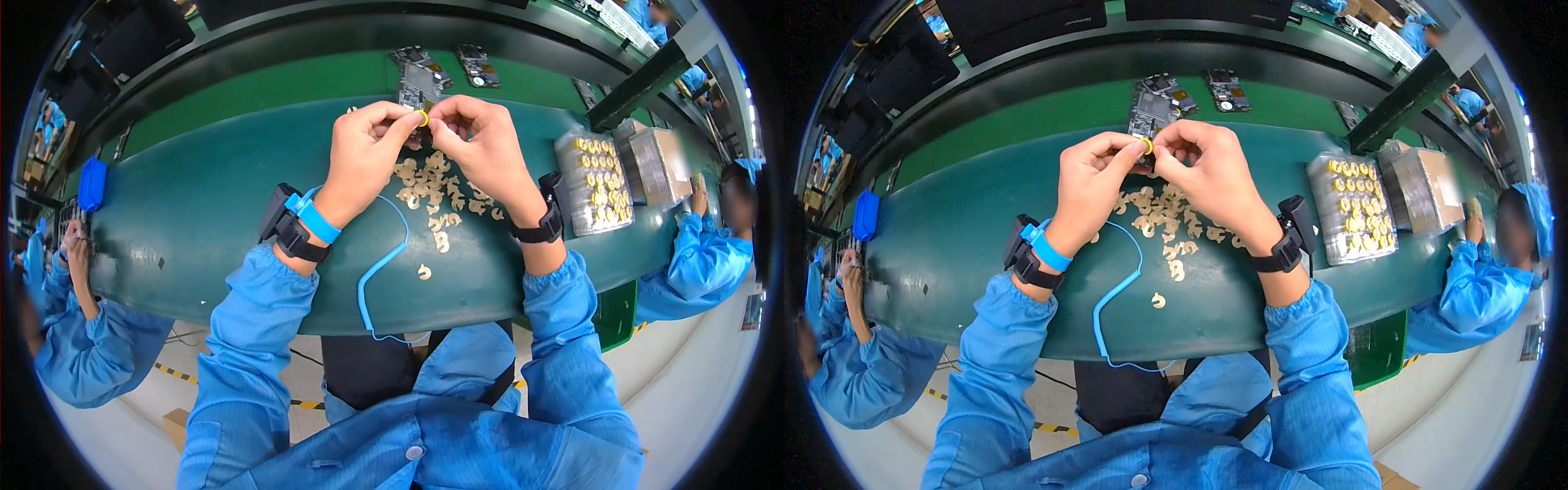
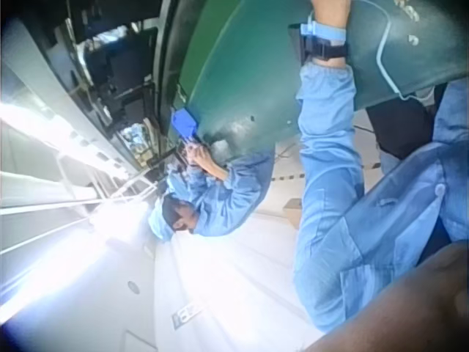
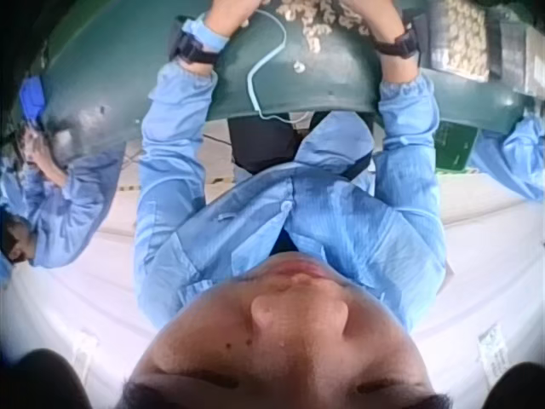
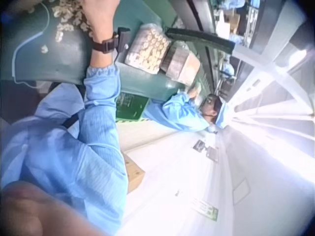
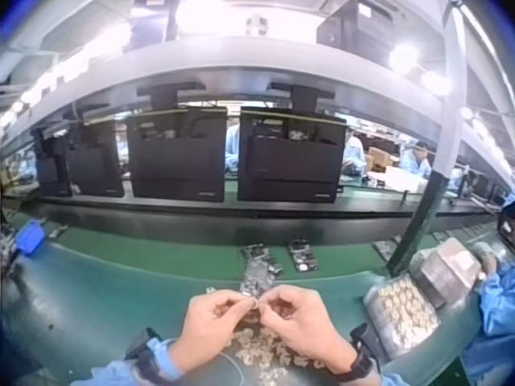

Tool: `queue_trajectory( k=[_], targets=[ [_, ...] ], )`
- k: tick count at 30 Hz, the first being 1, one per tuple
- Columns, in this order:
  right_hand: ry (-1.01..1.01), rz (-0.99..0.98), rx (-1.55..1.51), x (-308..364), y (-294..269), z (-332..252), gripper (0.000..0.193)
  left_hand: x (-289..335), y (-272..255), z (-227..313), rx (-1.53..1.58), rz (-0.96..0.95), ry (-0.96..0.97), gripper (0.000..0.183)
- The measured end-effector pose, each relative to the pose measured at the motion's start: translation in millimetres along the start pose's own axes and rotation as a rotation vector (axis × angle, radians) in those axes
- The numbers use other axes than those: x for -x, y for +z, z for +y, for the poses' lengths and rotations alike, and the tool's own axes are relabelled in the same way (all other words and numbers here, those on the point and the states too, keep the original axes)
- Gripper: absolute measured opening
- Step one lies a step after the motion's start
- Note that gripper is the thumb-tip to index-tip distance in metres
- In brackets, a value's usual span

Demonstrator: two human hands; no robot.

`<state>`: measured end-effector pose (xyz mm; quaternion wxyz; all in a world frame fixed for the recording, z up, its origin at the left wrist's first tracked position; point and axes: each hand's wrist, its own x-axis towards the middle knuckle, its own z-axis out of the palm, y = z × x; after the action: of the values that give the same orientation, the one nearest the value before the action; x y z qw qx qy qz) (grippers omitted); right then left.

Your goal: Assembling electronic circuit boards by installing components and applying yellow adhesive or seals.

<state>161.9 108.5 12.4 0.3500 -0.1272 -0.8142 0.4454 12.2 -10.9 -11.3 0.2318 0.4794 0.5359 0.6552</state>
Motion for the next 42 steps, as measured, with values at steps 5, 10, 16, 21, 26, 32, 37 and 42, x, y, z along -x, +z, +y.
queue_trajectory(
  k=[5, 10, 16, 21, 26, 32, 37, 42],
  targets=[
    [0.001, 0.048, -0.018, 1.3, 3.9, 0.3, 0.011, 0.7, 1.1, -1.0, -0.005, 0.035, 0.033, 0.018],
    [0.004, 0.037, -0.018, 0.9, 9.1, -4.0, 0.011, 3.9, 6.3, 4.8, 0.086, 0.064, 0.049, 0.017],
    [0.020, -0.013, -0.059, 2.7, -16.0, -2.0, 0.011, -1.7, -0.9, 1.0, 0.159, 0.009, 0.019, 0.021],
    [0.223, -0.249, 0.175, 1.0, -41.5, 0.6, 0.016, -0.2, -6.2, -1.1, 0.140, 0.044, -0.008, 0.021],
    [-0.171, 0.003, 0.086, 2.9, -9.9, 4.7, 0.011, -0.7, 2.7, -0.3, 0.132, -0.035, -0.013, 0.022],
    [-0.486, 0.192, 0.297, 0.6, -7.0, 6.5, 0.011, 1.7, 2.5, 9.0, 0.268, -0.070, -0.158, 0.027],
    [-0.565, 0.160, 0.356, 2.0, -4.7, 9.0, 0.016, 3.8, 2.3, 8.3, 0.330, -0.060, -0.174, 0.026],
    [-0.396, 0.134, 0.165, 1.7, -7.7, 5.7, 0.013, 1.0, 5.2, 1.2, 0.255, -0.026, -0.077, 0.023]
  ],
)
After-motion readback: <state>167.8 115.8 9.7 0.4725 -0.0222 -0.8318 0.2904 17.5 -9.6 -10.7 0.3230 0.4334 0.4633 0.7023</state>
